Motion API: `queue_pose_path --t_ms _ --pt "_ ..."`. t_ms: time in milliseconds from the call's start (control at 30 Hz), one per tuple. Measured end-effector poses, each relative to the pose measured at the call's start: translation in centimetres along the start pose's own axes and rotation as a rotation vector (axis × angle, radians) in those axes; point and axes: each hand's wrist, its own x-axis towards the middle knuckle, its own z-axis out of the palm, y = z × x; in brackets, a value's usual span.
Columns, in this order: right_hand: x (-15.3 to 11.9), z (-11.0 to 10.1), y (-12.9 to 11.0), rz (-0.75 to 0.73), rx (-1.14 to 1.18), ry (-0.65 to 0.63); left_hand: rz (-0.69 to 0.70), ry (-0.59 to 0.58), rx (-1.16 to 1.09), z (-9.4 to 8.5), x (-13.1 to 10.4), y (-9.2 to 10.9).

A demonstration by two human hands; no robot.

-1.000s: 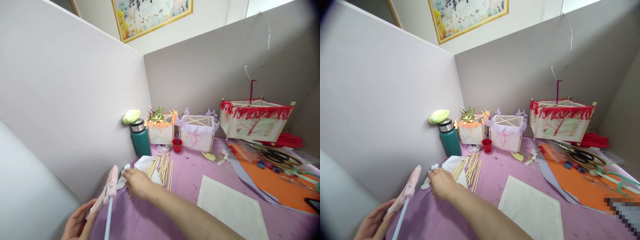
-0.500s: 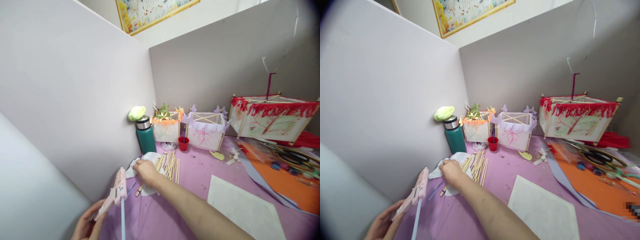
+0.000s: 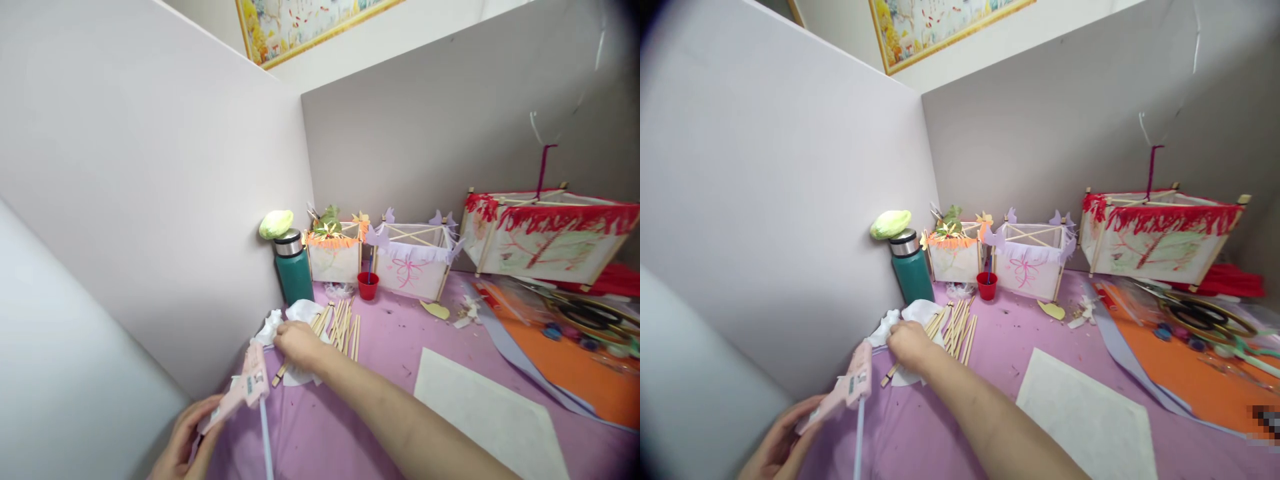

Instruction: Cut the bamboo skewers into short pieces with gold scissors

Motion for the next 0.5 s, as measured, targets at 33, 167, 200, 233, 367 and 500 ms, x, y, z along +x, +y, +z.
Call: queue_pose_path --t_ms 33,167,200,233,367,500 --pt "-0.6 -0.7 0.3 -0.001 -0.001 0.01 0.047 -0.026 0.039 -0.1 0.1 -0.2" --pt "-3.6 -2.8 0.5 -0.015 0.005 0.053 0.111 -0.052 0.14 -0.5 0.4 -1.0" --pt "-4.2 -2.9 0.2 -0.046 0.016 0.05 0.099 -0.047 0.15 -0.6 0.4 -1.1" --pt "-4.8 -2.8 -0.1 -0.093 0.032 0.046 0.088 -0.042 0.155 -0.8 0.5 -1.3" --pt "-5.9 -1.4 -1.0 -0.248 0.081 -0.002 0.116 -0.072 0.178 -1.0 1.0 -1.3" --pt "-6.4 -0.8 -0.3 -0.19 0.069 -0.037 0.229 -0.159 0.245 0.0 1.8 -0.8"
